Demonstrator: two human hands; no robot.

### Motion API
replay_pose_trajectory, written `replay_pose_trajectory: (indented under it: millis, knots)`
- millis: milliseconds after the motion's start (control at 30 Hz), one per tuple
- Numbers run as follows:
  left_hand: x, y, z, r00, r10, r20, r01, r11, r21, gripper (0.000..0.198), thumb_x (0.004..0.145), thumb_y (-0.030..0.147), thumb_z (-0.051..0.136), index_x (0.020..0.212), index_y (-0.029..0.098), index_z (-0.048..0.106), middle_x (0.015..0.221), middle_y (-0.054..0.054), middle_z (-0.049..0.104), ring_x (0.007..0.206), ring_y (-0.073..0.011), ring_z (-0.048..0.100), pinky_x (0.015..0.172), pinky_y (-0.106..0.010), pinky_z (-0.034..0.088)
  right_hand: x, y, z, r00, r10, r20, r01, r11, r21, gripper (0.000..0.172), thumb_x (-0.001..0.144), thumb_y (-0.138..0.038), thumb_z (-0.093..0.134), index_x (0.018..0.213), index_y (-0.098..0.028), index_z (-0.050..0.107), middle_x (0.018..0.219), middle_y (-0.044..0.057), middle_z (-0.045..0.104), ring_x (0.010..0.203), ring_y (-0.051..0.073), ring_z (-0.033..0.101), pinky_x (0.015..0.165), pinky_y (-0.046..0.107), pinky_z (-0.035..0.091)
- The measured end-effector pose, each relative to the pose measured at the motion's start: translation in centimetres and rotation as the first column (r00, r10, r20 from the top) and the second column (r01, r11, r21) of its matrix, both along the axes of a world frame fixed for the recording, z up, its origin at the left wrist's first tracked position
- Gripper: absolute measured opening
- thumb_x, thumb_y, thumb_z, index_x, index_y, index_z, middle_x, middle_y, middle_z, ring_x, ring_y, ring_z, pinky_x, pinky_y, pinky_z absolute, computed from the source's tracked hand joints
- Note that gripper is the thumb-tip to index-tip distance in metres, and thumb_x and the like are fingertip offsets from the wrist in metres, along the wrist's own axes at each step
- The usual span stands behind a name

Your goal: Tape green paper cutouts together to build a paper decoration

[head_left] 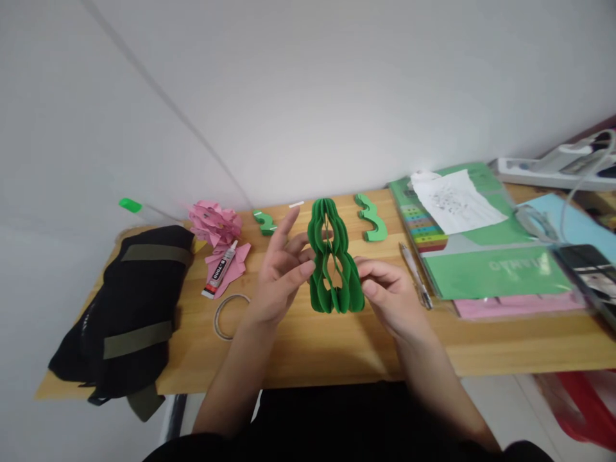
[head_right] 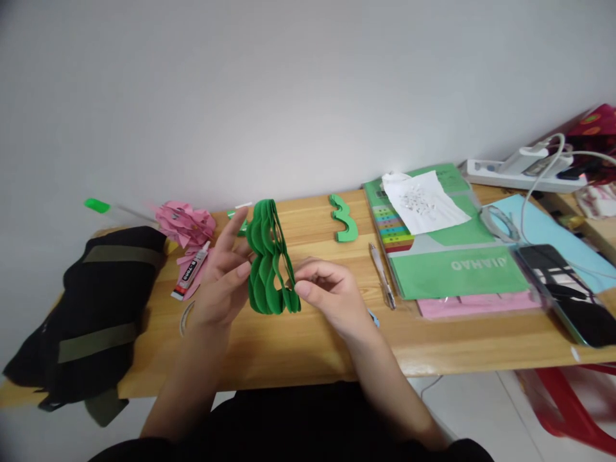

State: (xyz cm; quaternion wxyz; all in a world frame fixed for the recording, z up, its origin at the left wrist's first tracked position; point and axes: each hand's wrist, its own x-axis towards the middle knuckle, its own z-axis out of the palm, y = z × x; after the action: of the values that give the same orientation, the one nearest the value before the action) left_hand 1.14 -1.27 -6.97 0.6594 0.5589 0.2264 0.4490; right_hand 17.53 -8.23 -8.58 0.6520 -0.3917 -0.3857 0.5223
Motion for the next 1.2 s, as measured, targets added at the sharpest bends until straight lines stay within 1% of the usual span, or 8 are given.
replay_pose_trajectory:
  millis: [133,233,333,467,700,900,1033,1200]
  knots:
    - [0.0,0.2,-0.1,1.0,0.013,0.025,-0.014,1.0,0.023,0.061,0.081,0.038,0.075,0.136,0.033,0.051,0.122,-0.007,0.067,0.101,-0.021,0.068,0.082,-0.031,0.055,0.0,-0.2,0.1,1.0,0.013,0.001,-0.013,0.997,-0.081,0.033,0.063,-0.054,0.083,0.068,-0.024,0.071,0.068,0.001,0.068,0.065,0.015,0.061,0.063,0.03,0.052]
    - [-0.1,0.2,-0.2,1.0,-0.01,0.021,0.01,1.0,0.007,0.064,0.082,0.037,0.074,0.139,0.034,0.047,0.12,-0.006,0.067,0.105,-0.0233,0.068,0.085,-0.035,0.055,0.1,-0.2,0.0,1.0,0.011,-0.024,-0.013,0.996,-0.09,0.031,0.062,-0.052,0.084,0.069,-0.024,0.071,0.068,0.0,0.068,0.063,0.014,0.061,0.061,0.028,0.051]
    - [-0.2,0.1,-0.3,0.997,-0.049,0.052,0.05,0.999,-0.02,0.067,0.083,0.033,0.073,0.142,0.037,0.042,0.121,-0.005,0.067,0.104,-0.0228,0.068,0.085,-0.035,0.056,0.2,-0.4,-0.3,0.999,0.011,-0.038,-0.015,0.995,-0.097,0.031,0.063,-0.051,0.083,0.071,-0.024,0.071,0.068,0.0,0.07,0.06,0.014,0.061,0.058,0.027,0.051]
    - [-0.2,0.1,-0.4,0.998,-0.041,0.058,0.042,0.999,-0.027,0.068,0.082,0.034,0.074,0.143,0.035,0.041,0.123,-0.007,0.067,0.103,-0.0223,0.068,0.08,-0.032,0.057,0.2,-0.5,-0.7,0.999,0.004,-0.044,-0.01,0.992,-0.127,0.031,0.066,-0.051,0.081,0.073,-0.023,0.072,0.068,0.002,0.071,0.06,0.015,0.062,0.058,0.027,0.051]
    - [-0.1,-0.1,-0.4,0.995,-0.04,0.096,0.043,0.999,-0.025,0.068,0.082,0.035,0.075,0.142,0.037,0.043,0.118,-0.005,0.069,0.1,-0.0209,0.069,0.08,-0.031,0.056,0.3,-0.5,-0.4,0.999,-0.026,-0.025,0.024,0.998,-0.052,0.027,0.066,-0.048,0.082,0.071,-0.023,0.073,0.067,0.002,0.068,0.06,0.015,0.06,0.055,0.026,0.049]
    - [0.1,-0.1,-0.4,0.997,0.007,0.079,-0.012,0.998,0.056,0.067,0.081,0.041,0.075,0.141,0.037,0.046,0.126,-0.007,0.065,0.104,-0.0257,0.067,0.071,-0.033,0.057,0.4,-0.8,-0.1,0.999,-0.039,0.033,0.038,0.999,0.026,0.025,0.07,-0.048,0.079,0.072,-0.024,0.073,0.069,0.004,0.068,0.065,0.017,0.062,0.057,0.028,0.051]
    - [0.1,-0.2,-0.2,0.994,-0.025,0.103,0.016,0.996,0.089,0.066,0.082,0.039,0.074,0.14,0.044,0.045,0.128,-0.003,0.064,0.092,-0.0213,0.068,0.066,-0.031,0.054,0.4,-1.0,0.0,0.996,-0.047,0.076,0.043,0.997,0.06,0.027,0.071,-0.051,0.078,0.072,-0.025,0.072,0.069,0.005,0.067,0.065,0.018,0.063,0.056,0.028,0.051]
    - [-0.1,-0.5,-0.1,0.998,0.006,0.067,-0.012,0.996,0.088,0.06,0.084,0.038,0.072,0.139,0.041,0.047,0.125,-0.004,0.064,0.078,-0.0152,0.064,0.067,-0.03,0.053,0.4,-1.1,0.3,0.994,-0.062,0.089,0.054,0.995,0.087,0.028,0.072,-0.052,0.077,0.072,-0.025,0.071,0.066,0.004,0.065,0.061,0.017,0.06,0.052,0.028,0.05]
